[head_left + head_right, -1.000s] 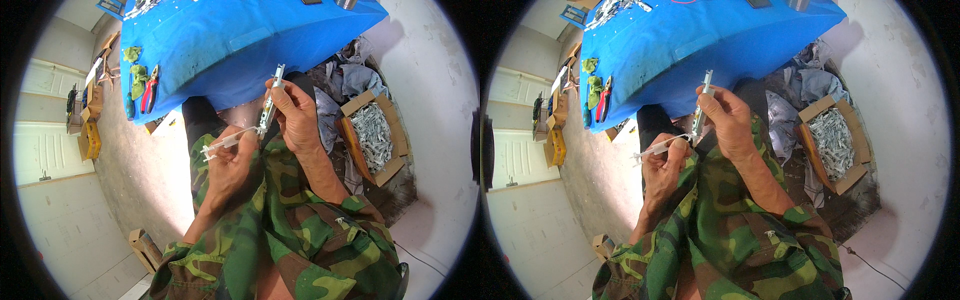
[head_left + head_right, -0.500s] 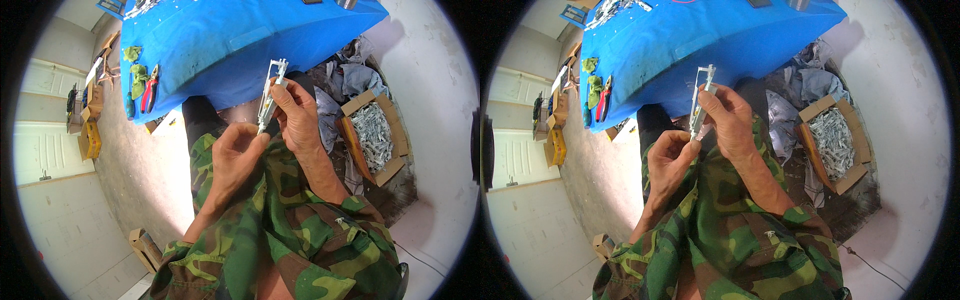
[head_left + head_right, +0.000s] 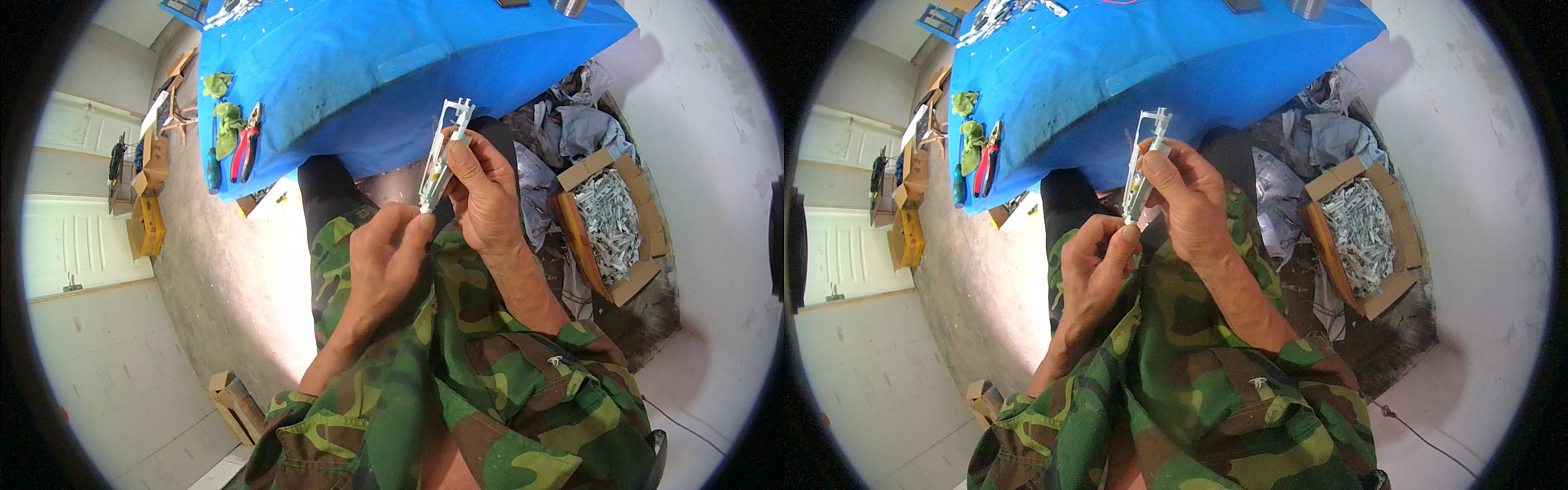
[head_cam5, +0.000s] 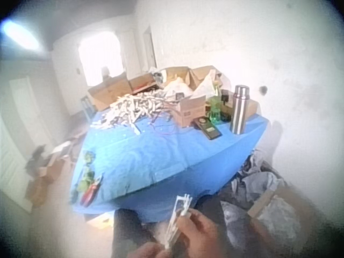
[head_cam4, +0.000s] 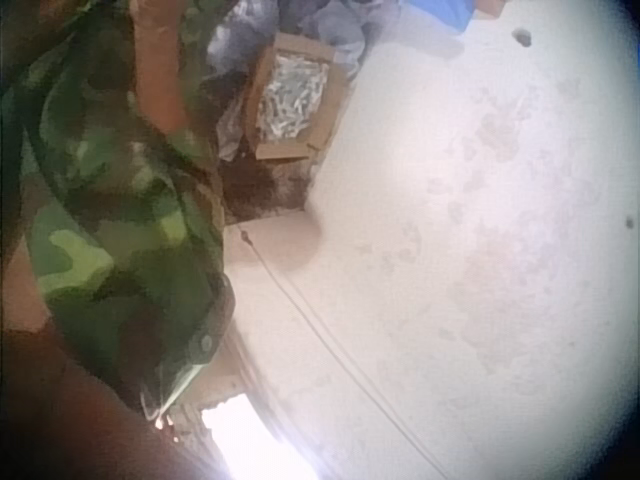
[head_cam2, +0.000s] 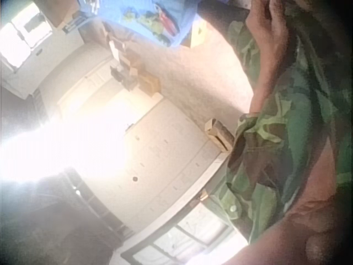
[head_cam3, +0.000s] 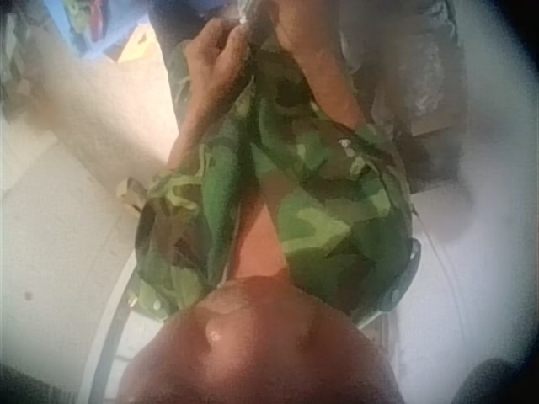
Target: The person disassembles small metal components by hand and using pliers, then marks parts with a pen and uses a screwdriver to pry or scrape small metal pieces.
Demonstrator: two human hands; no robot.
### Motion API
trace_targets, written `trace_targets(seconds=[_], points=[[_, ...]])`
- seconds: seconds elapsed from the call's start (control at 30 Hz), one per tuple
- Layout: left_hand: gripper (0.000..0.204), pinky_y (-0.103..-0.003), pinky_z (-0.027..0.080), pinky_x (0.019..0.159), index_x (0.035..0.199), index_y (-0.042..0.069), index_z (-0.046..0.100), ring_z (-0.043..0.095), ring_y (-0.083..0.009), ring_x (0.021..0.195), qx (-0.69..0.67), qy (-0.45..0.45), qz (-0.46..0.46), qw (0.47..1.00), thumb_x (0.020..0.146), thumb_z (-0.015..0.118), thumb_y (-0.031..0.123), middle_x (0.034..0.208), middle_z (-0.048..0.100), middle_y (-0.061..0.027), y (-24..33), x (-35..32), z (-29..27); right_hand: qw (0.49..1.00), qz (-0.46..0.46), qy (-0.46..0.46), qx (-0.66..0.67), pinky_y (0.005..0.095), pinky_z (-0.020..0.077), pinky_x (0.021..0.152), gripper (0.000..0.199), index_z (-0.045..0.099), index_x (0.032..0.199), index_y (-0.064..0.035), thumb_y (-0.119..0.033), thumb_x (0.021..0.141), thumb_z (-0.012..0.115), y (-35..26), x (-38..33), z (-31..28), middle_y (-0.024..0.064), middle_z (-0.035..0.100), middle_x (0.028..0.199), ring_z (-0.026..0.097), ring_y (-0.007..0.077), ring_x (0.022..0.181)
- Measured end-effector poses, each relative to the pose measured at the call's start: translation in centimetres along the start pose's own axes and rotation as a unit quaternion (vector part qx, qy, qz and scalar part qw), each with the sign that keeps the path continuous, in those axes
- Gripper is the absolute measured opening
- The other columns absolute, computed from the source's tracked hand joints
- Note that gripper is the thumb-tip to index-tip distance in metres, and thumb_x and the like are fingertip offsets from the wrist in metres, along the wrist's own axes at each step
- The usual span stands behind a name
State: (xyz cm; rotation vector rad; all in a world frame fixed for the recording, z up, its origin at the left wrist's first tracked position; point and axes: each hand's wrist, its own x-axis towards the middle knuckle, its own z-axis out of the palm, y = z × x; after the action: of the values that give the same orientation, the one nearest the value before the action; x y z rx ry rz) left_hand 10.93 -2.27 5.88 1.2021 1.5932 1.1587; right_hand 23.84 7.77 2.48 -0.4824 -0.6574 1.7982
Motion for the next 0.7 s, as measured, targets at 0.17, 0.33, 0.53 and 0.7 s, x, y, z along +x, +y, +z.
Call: trace_targets(seconds=[0.17, 0.33, 0.53, 0.7], points=[[0.022, -0.023, 0.045, 0.058, 0.101, 0.001, 0.067, 0.057, -0.0066, 0.064, -0.11, -0.04, -0.077, 0.99, 0.106, 0.066, 0.023, 0.081, 0.068, -0.0028, 0.2, 0.2, -0.2, 0.999, -0.002, -0.018, 0.04, 0.0243, 0.056, 0.07, 0.023, 0.068, 0.124, -0.0031, -0.017, 0.105, 0.067, 0.2, 0.0, -0.1, 0.003, 0.071, 0.101, 0.068, 0.0098, 0.083], [0.02, -0.023, 0.047, 0.062, 0.104, -0.001, 0.068, 0.06, -0.0073, 0.069, -0.067, -0.011, -0.044, 0.997, 0.101, 0.072, 0.019, 0.084, 0.07, -0.0032, -0.6, 0.3, 0.0, 0.999, 0.005, -0.021, 0.033, 0.0256, 0.057, 0.069, 0.022, 0.067, 0.123, -0.0033, -0.018, 0.106, 0.065, 0.2, 0.1, -0.4, 0.0032, 0.071, 0.1, 0.069, 0.0109, 0.083], [0.024, -0.028, 0.052, 0.068, 0.106, -0.002, 0.07, 0.065, -0.0124, 0.075, -0.006, 0.045, 0.02, 0.999, 0.091, 0.079, 0.014, 0.086, 0.071, -0.0058, -0.1, 0.7, 0.1, 1.0, 0.026, -0.014, 0.004, 0.0263, 0.0568, 0.074, 0.02, 0.066, 0.12, -0.0032, -0.018, 0.107, 0.064, 0.2, 0.0, -0.3, 0.0035, 0.07, 0.1, 0.068, 0.0112, 0.085], [0.03, -0.024, 0.052, 0.071, 0.113, -0.004, 0.069, 0.065, -0.0093, 0.081, 0.078, 0.02, 0.047, 0.996, 0.099, 0.077, 0.022, 0.091, 0.071, -0.0049, -0.2, 1.8, -1.5, 0.987, 0.003, -0.042, -0.157, 0.0244, 0.0546, 0.075, 0.02, 0.066, 0.119, -0.002, -0.015, 0.104, 0.068, -0.6, -0.4, 0.6, 0.0026, 0.07, 0.099, 0.066, 0.0084, 0.086]])
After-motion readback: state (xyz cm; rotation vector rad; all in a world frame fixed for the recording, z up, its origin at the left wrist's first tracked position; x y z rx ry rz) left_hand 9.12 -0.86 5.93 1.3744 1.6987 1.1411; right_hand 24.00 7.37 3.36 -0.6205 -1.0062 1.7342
